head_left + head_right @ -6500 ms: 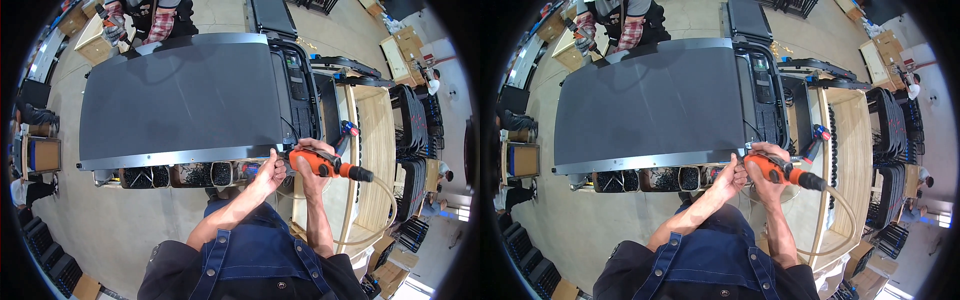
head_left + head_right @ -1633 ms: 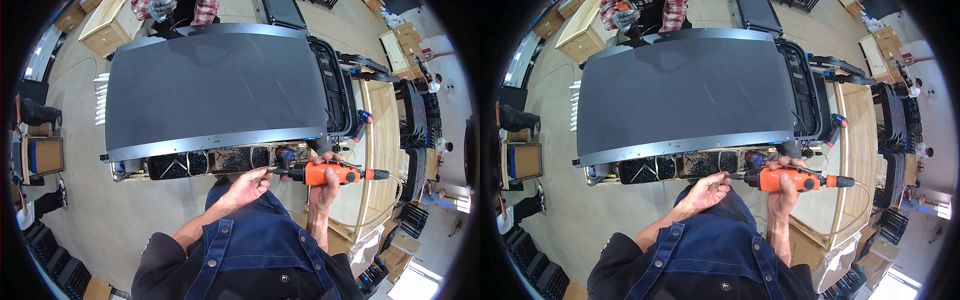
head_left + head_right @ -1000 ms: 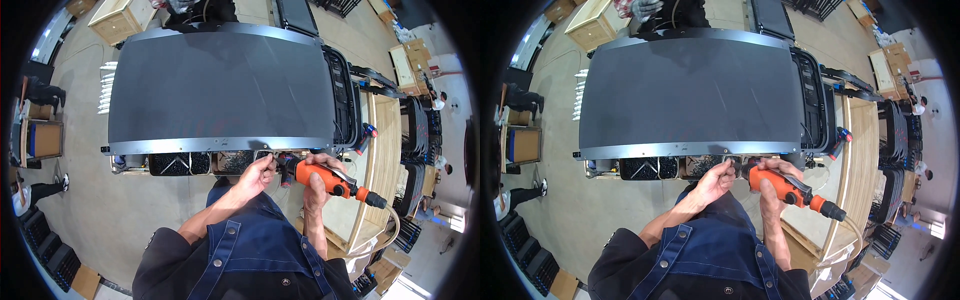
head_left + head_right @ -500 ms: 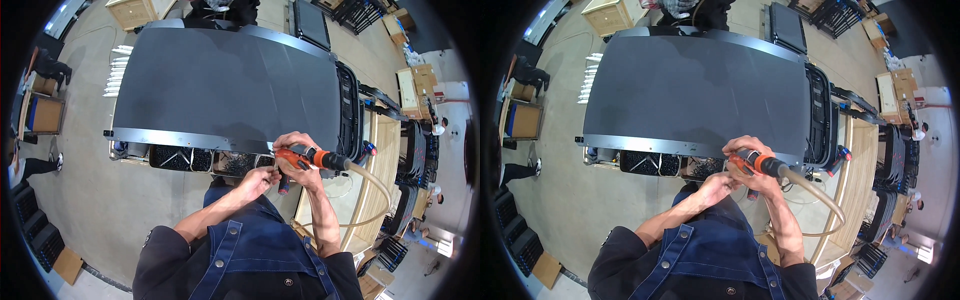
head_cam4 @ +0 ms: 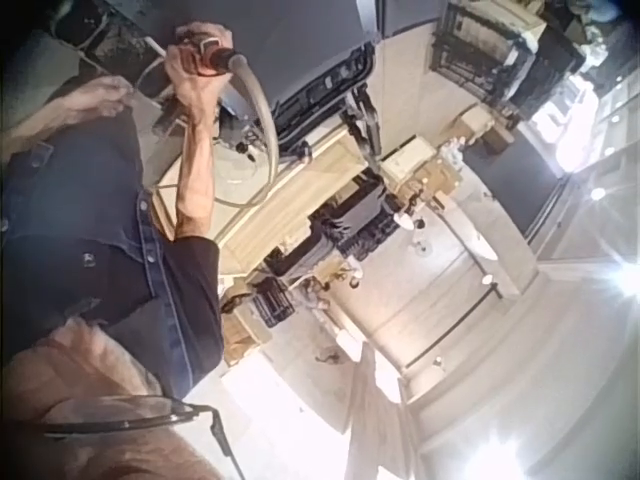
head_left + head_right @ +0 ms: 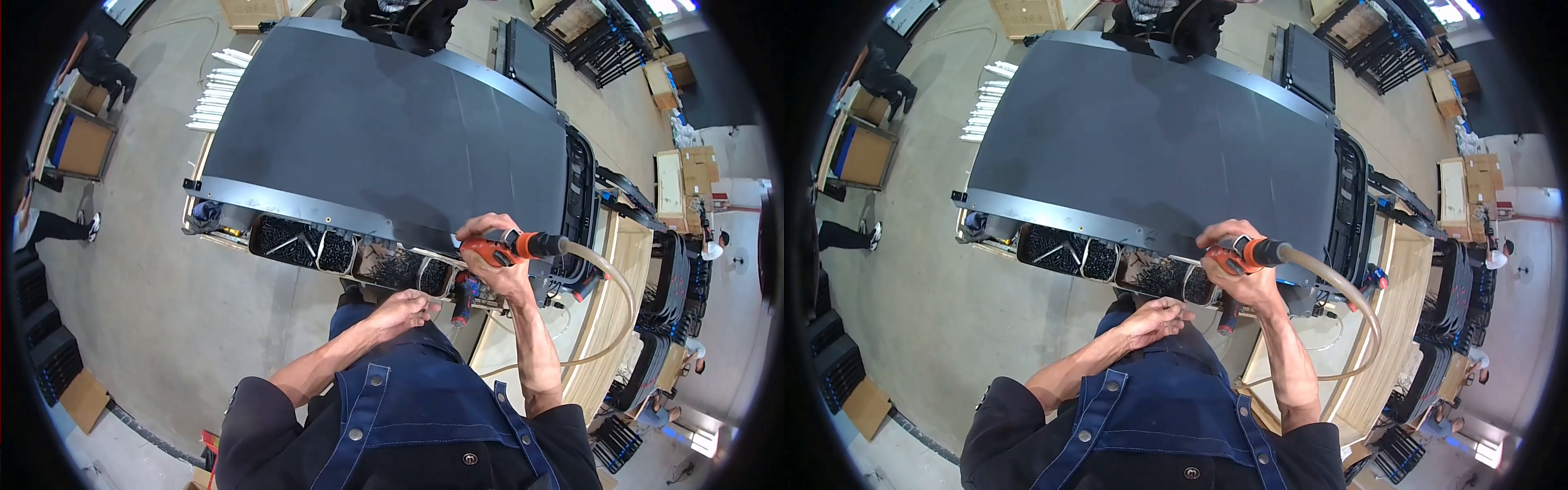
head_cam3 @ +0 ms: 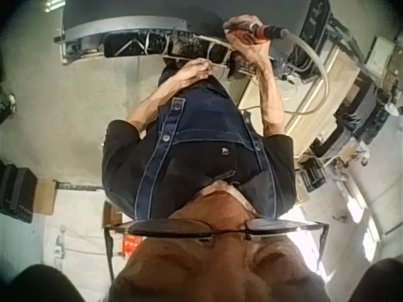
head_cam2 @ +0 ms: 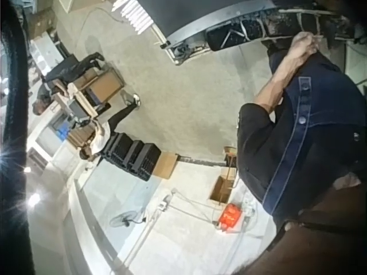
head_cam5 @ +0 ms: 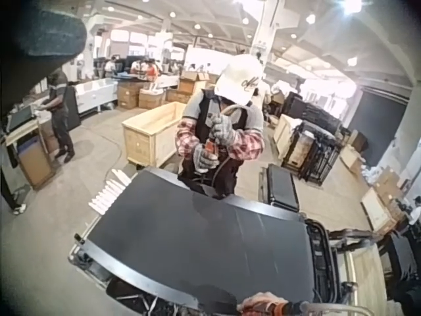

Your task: Assembling a treadmill component using an electric screwdriver and fitting plastic covers.

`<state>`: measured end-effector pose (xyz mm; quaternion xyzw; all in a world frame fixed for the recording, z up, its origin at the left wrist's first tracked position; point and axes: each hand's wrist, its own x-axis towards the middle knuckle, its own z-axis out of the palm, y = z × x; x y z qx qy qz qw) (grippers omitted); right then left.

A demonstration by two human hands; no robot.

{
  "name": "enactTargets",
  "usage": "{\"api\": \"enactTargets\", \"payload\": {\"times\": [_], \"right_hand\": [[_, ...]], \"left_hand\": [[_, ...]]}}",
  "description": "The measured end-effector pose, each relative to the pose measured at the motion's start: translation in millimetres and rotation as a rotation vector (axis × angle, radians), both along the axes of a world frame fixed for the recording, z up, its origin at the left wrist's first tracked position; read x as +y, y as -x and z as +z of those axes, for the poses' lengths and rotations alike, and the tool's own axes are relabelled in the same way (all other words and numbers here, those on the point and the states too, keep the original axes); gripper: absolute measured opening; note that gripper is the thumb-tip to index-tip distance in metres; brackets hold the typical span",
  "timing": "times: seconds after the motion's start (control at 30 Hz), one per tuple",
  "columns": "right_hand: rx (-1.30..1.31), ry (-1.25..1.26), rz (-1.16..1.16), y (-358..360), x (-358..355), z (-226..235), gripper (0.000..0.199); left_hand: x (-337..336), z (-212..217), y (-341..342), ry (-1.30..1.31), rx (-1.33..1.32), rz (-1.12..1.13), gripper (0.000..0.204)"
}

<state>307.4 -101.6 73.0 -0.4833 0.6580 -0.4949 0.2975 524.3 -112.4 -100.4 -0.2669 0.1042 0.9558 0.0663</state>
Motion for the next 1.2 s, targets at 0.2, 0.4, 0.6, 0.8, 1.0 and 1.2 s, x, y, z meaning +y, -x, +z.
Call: {"api": "enactTargets", "payload": {"times": [0.2, 0.4, 0.6, 0.8, 1.0, 1.2], "right_hand": [[0.014, 0.103, -0.051, 1.5, 2.5, -10.1, 0.032], [-0.242, 0.131, -0.141, -2.0, 13.4, 2.1, 0.046], [-0.578, 0.326, -0.154, -13.0, 44.1, 13.5, 0.049], [-0.822, 0.391, -0.212, -4.9, 61.5, 8.5, 0.046], [-0.951, 0.446, -0.258, 2.3, 62.1, -2.0, 0.041], [-1.002, 0.459, -0.372, -6.2, 48.5, -8.9, 0.042]], "left_hand": [[-8.5, 10.1, -27.7, 0.158, -0.095, 0.068, 0.025], [-4.3, 15.6, -45.1, 0.156, -0.015, 0.247, 0.023], [1.2, 28.3, -19.9, -0.015, 0.077, 0.411, 0.027], [17.5, 54.6, 5.0, -0.045, 0.180, 0.514, 0.027], [17.7, 64.5, 12.2, 0.049, 0.145, 0.565, 0.027], [-3.9, 66.6, 7.2, 0.096, 0.134, 0.578, 0.029]]}}
